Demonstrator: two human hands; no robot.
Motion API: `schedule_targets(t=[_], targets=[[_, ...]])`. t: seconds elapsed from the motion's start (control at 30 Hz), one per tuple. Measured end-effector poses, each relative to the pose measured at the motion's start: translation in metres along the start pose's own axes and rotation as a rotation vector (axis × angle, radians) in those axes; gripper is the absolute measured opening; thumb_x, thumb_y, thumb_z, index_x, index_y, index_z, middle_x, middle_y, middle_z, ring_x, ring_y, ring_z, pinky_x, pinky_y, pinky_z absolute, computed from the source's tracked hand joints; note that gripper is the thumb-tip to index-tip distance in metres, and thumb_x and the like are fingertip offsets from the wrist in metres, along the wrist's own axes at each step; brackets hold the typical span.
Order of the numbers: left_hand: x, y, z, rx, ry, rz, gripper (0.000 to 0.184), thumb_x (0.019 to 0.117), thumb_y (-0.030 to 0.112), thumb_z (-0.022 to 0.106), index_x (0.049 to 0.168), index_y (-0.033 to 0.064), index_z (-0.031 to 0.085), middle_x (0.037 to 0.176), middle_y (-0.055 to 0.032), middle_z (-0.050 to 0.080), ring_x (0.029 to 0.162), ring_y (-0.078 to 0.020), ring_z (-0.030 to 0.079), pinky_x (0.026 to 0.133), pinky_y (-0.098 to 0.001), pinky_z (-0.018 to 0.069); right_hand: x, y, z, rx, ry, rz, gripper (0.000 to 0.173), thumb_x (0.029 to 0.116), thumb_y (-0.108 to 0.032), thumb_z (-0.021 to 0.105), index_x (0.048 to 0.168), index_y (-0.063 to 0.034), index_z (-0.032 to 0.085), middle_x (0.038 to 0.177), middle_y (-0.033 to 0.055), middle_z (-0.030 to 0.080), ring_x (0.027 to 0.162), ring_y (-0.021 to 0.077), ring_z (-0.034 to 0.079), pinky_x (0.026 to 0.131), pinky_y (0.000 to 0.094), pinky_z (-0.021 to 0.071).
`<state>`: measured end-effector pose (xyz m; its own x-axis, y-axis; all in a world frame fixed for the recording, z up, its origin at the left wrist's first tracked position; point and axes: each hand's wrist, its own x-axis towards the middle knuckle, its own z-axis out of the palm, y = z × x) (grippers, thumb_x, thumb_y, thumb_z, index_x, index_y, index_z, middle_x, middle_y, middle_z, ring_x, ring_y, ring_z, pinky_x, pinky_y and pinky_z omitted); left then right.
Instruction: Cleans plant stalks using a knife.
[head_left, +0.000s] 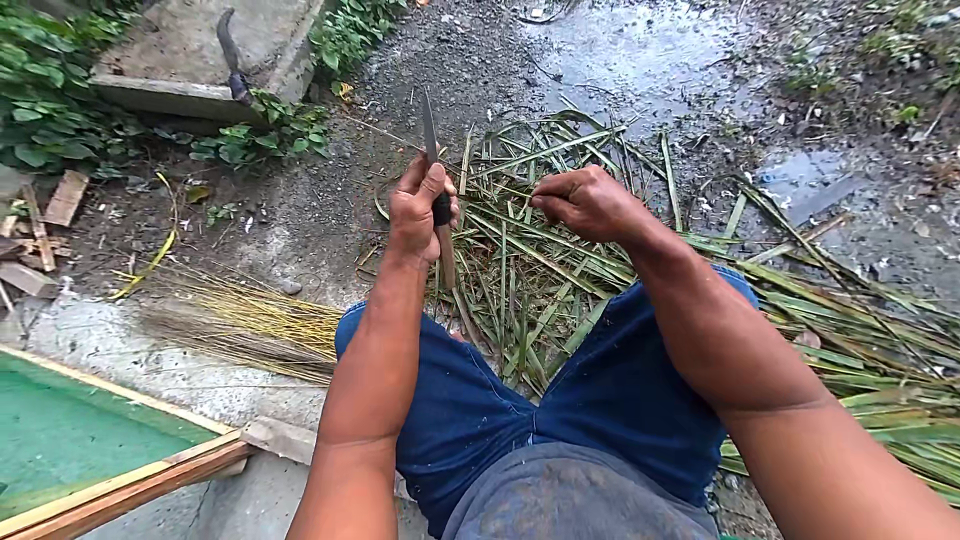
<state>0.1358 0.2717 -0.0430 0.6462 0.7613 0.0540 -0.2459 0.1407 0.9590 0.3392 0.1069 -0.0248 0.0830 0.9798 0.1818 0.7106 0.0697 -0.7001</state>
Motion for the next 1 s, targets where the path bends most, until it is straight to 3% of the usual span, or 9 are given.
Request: schedule_targets(t=[0.17, 0.37, 0.53, 0.7, 0.83, 1.0], targets=[[-0.027, -0.019, 0.037, 0.109, -0.203, -0.157, 0.048, 0.1019, 0.009, 0.055, 0.149, 0.0046, 0.045, 0.081, -0.0008, 0.063, 0.06, -0.008, 0.059, 0.052, -0.0228, 0.0524, 0.003, 0.001, 0.001, -0.05, 0.006, 0.024, 0.026, 0.1056, -0.02, 0.052, 0.103, -0.0096, 0.076, 0.08, 0.0021, 0.07, 0.072, 0.0134, 0.064, 0.074, 0.0409, 0.0513], [-0.001, -0.005, 0.012, -0.024, -0.029, -0.107, 0.034, 0.1085, 0.021, 0.046, 0.142, 0.0165, 0.051, 0.073, 0.0028, 0.061, 0.055, -0.0087, 0.059, 0.049, -0.0236, 0.0538, -0.001, 0.001, 0.0, -0.075, 0.086, 0.028, 0.025, 0.104, -0.018, 0.054, 0.103, -0.0096, 0.077, 0.082, 0.003, 0.072, 0.072, 0.0122, 0.066, 0.072, 0.0381, 0.0528], [-0.018, -0.017, 0.033, 0.027, -0.222, -0.196, 0.045, 0.1035, 0.013, 0.051, 0.148, 0.0094, 0.045, 0.078, 0.001, 0.061, 0.058, -0.008, 0.059, 0.051, -0.0222, 0.0525, 0.001, -0.001, 0.004, -0.067, 0.104, 0.033, 0.024, 0.1036, -0.017, 0.055, 0.106, -0.0078, 0.077, 0.088, 0.0055, 0.074, 0.078, 0.0144, 0.069, 0.078, 0.0395, 0.0539], [0.001, -0.002, 0.004, -0.086, -0.026, -0.115, 0.034, 0.11, 0.023, 0.041, 0.143, 0.0187, 0.05, 0.074, 0.0029, 0.059, 0.055, -0.0092, 0.059, 0.049, -0.024, 0.0543, -0.004, 0.002, 0.002, -0.072, 0.132, 0.011, 0.024, 0.1031, -0.017, 0.055, 0.106, -0.0084, 0.077, 0.082, 0.0037, 0.073, 0.072, 0.0115, 0.067, 0.073, 0.0362, 0.0532], [-0.007, -0.006, 0.012, -0.064, -0.084, -0.11, 0.039, 0.1073, 0.018, 0.045, 0.146, 0.0145, 0.047, 0.074, 0.0017, 0.061, 0.056, -0.009, 0.059, 0.049, -0.0233, 0.053, -0.002, 0.003, 0.0, -0.051, 0.061, 0.038, 0.025, 0.1041, -0.019, 0.054, 0.105, -0.0092, 0.077, 0.081, 0.0026, 0.072, 0.072, 0.0117, 0.066, 0.073, 0.0389, 0.0519], [0.006, 0.003, -0.005, -0.049, 0.031, -0.025, 0.035, 0.1094, 0.022, 0.045, 0.143, 0.0152, 0.049, 0.075, 0.0019, 0.061, 0.056, -0.0097, 0.06, 0.049, -0.024, 0.0541, -0.004, 0.005, -0.002, 0.036, -0.061, 0.07, 0.026, 0.1056, -0.019, 0.052, 0.104, -0.0097, 0.076, 0.077, -0.0003, 0.07, 0.066, 0.0092, 0.062, 0.07, 0.0364, 0.0529]])
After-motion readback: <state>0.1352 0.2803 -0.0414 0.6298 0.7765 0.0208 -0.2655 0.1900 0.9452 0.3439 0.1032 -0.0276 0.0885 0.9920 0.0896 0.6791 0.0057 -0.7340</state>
